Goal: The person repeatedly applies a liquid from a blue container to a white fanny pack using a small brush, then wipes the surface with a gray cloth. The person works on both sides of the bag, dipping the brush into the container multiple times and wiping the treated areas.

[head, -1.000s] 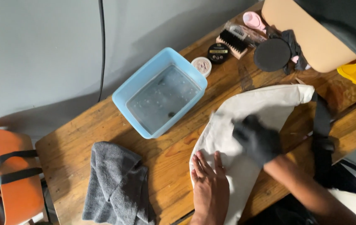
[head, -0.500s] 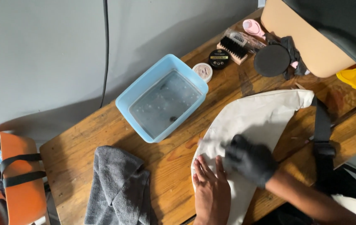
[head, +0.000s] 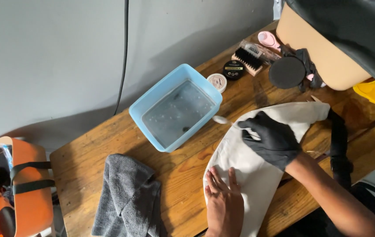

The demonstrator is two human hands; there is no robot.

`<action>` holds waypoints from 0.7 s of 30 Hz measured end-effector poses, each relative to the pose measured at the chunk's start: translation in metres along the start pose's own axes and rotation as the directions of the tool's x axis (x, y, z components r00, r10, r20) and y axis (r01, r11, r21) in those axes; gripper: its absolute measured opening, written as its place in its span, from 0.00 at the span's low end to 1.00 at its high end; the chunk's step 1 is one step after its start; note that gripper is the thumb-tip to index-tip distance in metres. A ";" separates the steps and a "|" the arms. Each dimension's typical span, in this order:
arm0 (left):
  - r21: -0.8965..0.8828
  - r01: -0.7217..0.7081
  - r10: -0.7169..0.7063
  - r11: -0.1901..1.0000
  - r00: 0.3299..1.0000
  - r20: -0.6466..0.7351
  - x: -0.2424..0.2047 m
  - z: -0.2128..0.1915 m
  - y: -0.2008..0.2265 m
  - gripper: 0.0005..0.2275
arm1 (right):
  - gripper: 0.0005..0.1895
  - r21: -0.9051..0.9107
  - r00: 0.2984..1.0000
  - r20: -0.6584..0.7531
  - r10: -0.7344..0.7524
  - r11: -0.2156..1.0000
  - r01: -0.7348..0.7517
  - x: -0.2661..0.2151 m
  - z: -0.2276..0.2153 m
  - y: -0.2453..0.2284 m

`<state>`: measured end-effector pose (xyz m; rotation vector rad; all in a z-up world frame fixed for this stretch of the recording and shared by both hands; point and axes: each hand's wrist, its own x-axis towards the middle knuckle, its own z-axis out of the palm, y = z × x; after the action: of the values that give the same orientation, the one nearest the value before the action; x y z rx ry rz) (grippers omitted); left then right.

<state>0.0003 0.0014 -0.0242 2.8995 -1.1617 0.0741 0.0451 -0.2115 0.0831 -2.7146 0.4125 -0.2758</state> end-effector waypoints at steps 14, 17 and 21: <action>-0.085 -0.003 0.017 0.996 0.986 0.164 0.003 0.018 0.003 0.24 | 0.20 -0.134 0.948 0.282 -0.146 0.973 0.190 0.169 0.047 -0.112; -0.035 -0.028 0.031 0.999 0.993 0.114 0.003 0.010 0.000 0.24 | 0.22 -0.199 0.887 0.462 -0.002 0.974 0.106 0.155 0.007 -0.128; -0.040 -0.061 0.070 0.997 0.948 0.311 0.009 -0.011 -0.003 0.27 | 0.17 -0.318 0.921 0.379 -0.090 0.922 0.221 0.138 -0.006 -0.097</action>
<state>0.0085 -0.0028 -0.0127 2.9192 -1.2855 -0.4137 0.1967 -0.1719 0.1449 -3.0698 0.1432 0.2846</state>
